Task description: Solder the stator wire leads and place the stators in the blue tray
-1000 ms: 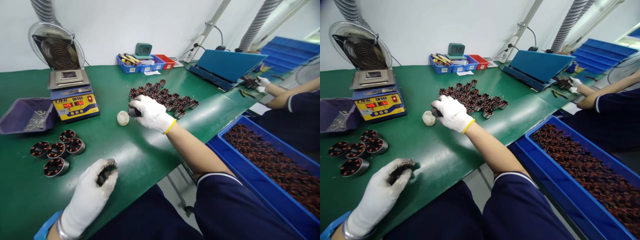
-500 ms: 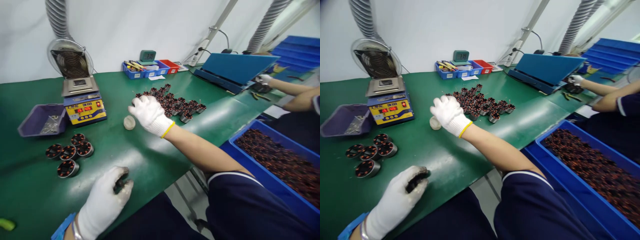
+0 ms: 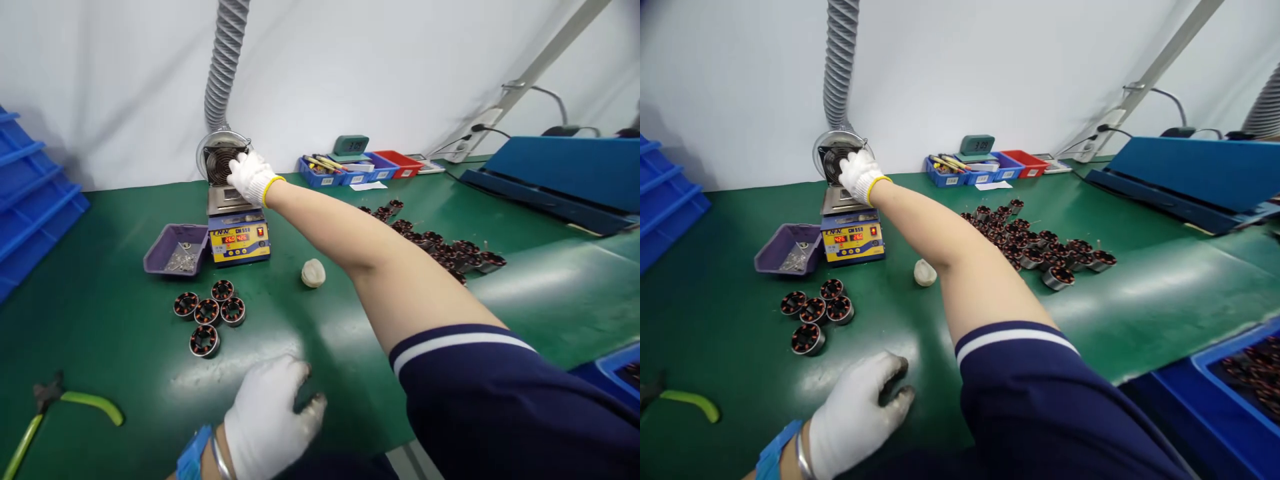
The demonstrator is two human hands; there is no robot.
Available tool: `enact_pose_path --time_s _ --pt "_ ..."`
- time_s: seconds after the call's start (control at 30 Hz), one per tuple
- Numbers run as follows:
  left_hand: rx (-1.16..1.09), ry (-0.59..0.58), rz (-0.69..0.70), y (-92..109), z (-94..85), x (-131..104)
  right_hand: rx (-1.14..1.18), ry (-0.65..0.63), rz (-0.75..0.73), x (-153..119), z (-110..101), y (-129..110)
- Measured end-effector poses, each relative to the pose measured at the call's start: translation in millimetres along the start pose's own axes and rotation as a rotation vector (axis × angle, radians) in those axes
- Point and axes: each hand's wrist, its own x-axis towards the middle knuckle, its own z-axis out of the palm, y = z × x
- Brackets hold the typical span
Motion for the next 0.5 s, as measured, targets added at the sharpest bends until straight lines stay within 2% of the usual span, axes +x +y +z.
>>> enact_pose_path --time_s 0.07,0.23,0.37,0.5 --pt "0.044 -0.016 0.024 0 0.7 -1 -0.042 -0.042 0.000 -1 -4 -1" --pt "0.078 -0.129 0.021 1 0.0 -3 0.019 -0.112 0.132 8 -19 14" --pt "0.061 -0.173 0.006 1 -3.0 -2 0.213 -0.104 0.255 23 -10 14" --pt "0.075 -0.196 0.008 2 -8.0 1 0.268 -0.126 0.265 28 0 5"
